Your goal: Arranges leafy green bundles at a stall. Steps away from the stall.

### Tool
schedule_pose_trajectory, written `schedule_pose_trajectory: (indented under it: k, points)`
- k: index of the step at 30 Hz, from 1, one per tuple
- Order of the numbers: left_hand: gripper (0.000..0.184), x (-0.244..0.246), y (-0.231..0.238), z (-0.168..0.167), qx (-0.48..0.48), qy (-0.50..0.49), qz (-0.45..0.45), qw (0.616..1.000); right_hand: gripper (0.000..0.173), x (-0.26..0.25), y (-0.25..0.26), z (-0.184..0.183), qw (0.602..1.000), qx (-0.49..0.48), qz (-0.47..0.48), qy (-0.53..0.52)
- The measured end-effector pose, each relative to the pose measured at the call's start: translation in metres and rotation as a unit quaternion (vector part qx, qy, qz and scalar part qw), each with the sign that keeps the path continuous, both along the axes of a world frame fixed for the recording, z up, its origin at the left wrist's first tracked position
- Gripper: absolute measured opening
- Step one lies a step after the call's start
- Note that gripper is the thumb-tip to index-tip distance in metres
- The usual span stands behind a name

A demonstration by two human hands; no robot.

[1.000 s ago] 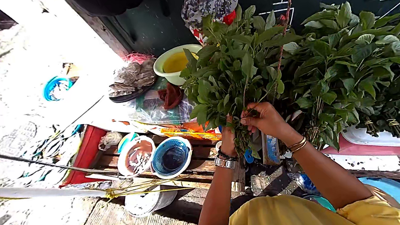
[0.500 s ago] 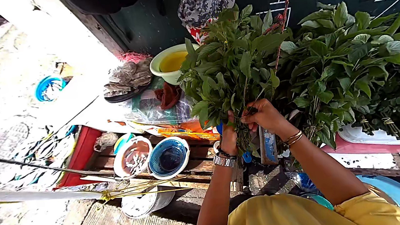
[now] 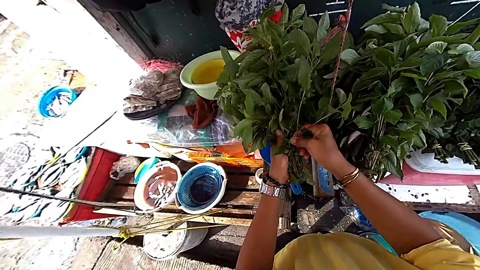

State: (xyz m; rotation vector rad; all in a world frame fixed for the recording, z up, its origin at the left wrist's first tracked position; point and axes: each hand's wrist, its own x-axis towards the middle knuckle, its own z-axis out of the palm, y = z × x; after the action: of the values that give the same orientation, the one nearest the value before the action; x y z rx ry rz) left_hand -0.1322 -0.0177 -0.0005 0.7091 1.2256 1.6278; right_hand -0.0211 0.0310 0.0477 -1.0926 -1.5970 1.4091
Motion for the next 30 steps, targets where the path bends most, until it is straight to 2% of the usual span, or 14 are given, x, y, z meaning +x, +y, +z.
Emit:
schedule_pose_trajectory:
  k: [6, 12, 17, 20, 24, 30]
  points:
    - [0.031, 0.007, -0.002, 0.006, -0.021, -0.009, 0.009, 1.000, 0.008, 0.003, 0.010, -0.002, 0.993, 0.024, 0.030, -0.111]
    - [0.034, 0.007, 0.003, 0.007, -0.013, -0.031, 0.023, 0.999, 0.007, 0.005, 0.012, -0.004, 0.983, 0.038, 0.037, -0.175]
    - [0.037, 0.005, 0.005, 0.005, -0.023, 0.005, 0.024, 0.999, 0.010, 0.008, 0.002, 0.003, 0.967, 0.083, 0.064, -0.233]
    - [0.036, 0.001, 0.005, -0.001, -0.014, 0.005, 0.007, 1.000, 0.017, 0.014, 0.004, 0.005, 0.974, 0.044, 0.097, -0.199]
    - [0.029, 0.001, 0.005, 0.000, -0.008, -0.005, 0.013, 1.000, 0.016, 0.017, 0.009, 0.003, 0.999, -0.005, 0.035, -0.027]
    - [0.033, 0.003, 0.004, -0.005, -0.007, 0.008, 0.021, 1.000, 0.014, 0.008, 0.012, 0.007, 0.996, -0.011, 0.005, -0.088]
